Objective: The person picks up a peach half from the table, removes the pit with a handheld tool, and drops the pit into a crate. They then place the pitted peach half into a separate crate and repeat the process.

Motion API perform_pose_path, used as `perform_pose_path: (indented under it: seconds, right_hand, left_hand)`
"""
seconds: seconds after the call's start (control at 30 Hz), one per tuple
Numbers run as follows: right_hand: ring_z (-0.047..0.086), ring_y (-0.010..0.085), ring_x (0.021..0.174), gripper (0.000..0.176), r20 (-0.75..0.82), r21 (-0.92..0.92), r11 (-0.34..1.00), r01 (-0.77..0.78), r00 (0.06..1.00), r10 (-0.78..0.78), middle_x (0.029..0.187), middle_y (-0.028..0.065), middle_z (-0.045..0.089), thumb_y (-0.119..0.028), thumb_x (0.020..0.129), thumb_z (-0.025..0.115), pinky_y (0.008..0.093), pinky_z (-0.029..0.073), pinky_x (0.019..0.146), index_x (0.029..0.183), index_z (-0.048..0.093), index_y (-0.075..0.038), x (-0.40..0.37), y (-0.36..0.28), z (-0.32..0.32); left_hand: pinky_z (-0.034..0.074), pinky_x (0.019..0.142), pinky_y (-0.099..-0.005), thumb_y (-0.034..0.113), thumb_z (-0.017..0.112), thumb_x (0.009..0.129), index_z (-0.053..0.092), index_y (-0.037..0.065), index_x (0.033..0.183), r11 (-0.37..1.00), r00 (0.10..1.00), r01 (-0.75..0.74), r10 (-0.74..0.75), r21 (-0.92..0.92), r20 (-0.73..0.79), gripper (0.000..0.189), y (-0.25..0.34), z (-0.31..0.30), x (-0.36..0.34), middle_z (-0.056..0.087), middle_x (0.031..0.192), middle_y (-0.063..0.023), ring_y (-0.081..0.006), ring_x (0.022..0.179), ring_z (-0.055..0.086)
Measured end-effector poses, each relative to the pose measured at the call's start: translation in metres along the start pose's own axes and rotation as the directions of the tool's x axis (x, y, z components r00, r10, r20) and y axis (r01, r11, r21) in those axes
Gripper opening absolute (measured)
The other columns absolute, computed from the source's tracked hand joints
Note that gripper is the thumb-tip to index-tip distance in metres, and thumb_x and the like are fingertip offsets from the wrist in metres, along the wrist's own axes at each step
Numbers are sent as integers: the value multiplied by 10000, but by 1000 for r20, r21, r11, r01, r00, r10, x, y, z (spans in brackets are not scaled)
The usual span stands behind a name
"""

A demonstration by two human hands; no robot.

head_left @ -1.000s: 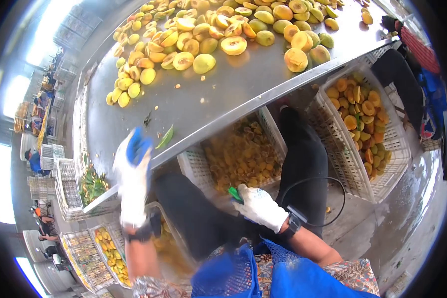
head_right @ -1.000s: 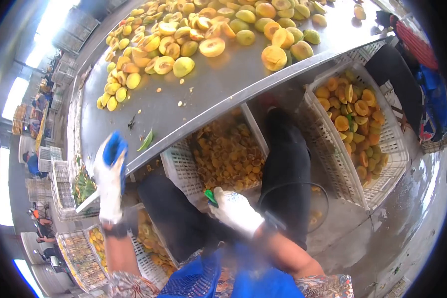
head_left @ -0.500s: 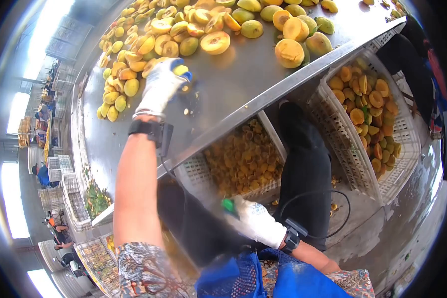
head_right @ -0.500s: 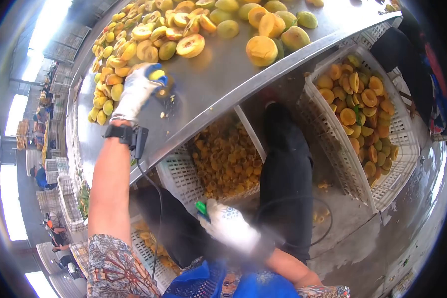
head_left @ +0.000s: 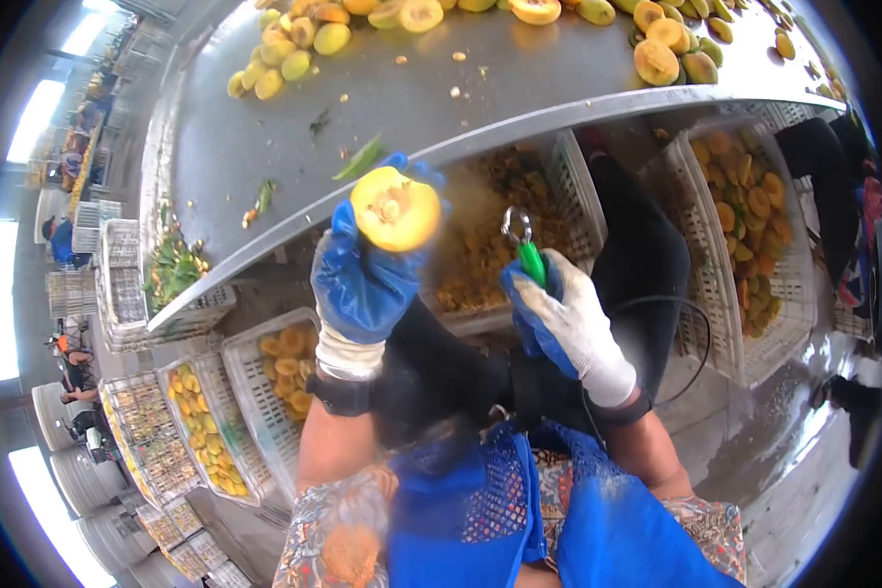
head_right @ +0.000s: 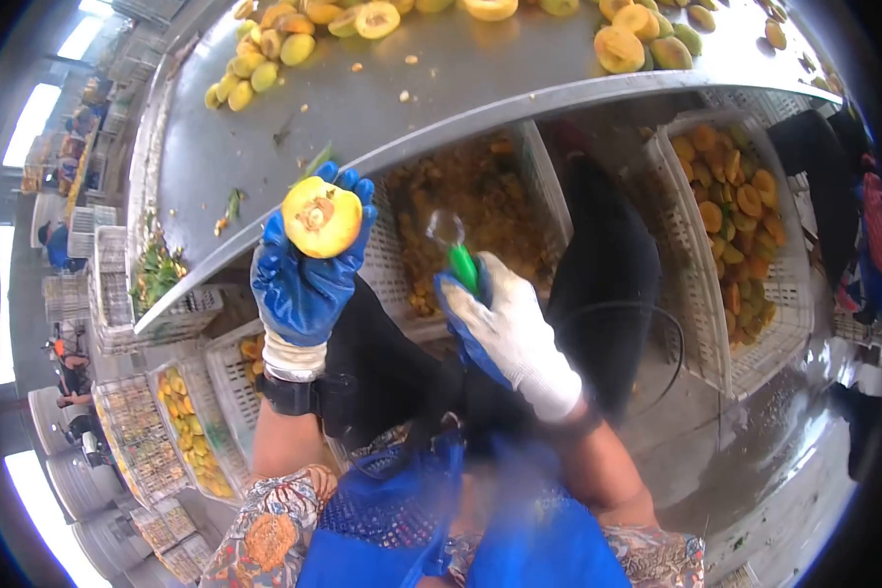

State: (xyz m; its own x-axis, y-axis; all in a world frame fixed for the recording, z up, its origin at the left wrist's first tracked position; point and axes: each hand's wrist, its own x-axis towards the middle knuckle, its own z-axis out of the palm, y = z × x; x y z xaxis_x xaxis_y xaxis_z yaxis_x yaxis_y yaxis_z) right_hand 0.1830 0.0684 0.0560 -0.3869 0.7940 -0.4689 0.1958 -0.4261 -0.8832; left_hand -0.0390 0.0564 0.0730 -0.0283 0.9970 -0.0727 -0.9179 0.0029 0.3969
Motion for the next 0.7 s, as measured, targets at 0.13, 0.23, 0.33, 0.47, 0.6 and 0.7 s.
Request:
perform_pose_path:
  seconds: [0.13, 0.23, 0.33, 0.47, 0.6, 0.7]
  right_hand:
    - [671, 232, 659, 312, -29, -33, 985, 171, 985, -172, 783, 157, 676, -270, 925, 675, 371, 515, 615, 1092, 590, -21, -9, -11, 14]
    - [724, 230, 716, 339, -149, -202, 907, 370, 903, -402, 832, 166, 706, -210, 921, 673, 336, 554, 640, 1182, 568, -21, -11, -25, 23]
    - [699, 204, 600, 353, -67, -243, 862, 445, 879, -473, 775, 150, 698, -186, 926, 659, 334, 557, 569, 1223, 545, -32, -8, -37, 26]
    - [668, 344, 645, 288, 35, -597, 497, 630, 639, -768, 739, 186, 648, -118, 874, 634, 422, 521, 556, 1118, 539, 0, 17, -1, 36]
    - [658, 401, 736, 208, 138, -618, 524, 586, 737, -662, 783, 214, 646, -100, 865, 598, 467, 526, 641, 1010, 525, 31, 18, 10, 35]
    - [668, 404, 771, 211, 139, -633, 606, 482, 841, -523, 811, 233, 655, -112, 869, 592, 467, 539, 677, 1011, 536, 33, 19, 11, 31]
  left_hand:
    - [253, 1202, -517, 276, 571, 978, 236, -70, 1496, 994, 999, -2, -3, 111, 39, 707, -19, -10, -22, 309, 1541, -245, -363, 1432, 328]
    - [314, 1166, -434, 266, 588, 954, 321, -67, 1469, 974, 996, 0, -19, 227, 83, 668, -25, -11, -30, 420, 1481, -202, -308, 1369, 424]
    - [344, 1143, -398, 225, 597, 943, 377, -51, 1446, 968, 999, -25, 15, 249, 42, 615, -37, -11, -34, 497, 1419, -182, -279, 1327, 474]
    - [401, 1097, -377, 83, 577, 953, 479, 9, 1383, 92, 908, -347, 282, 934, 309, 447, -48, -56, -37, 563, 1354, -145, -258, 1260, 537]
    - [479, 1003, -351, 211, 512, 1025, 551, 17, 1297, 957, 977, 80, -20, 278, -212, 336, -59, -61, -31, 630, 1260, -140, -232, 1128, 614]
    - [470, 1005, -363, 300, 465, 1039, 592, 16, 1250, 951, 937, 133, -29, 280, -348, 375, -74, -57, -29, 640, 1211, -120, -222, 1112, 606]
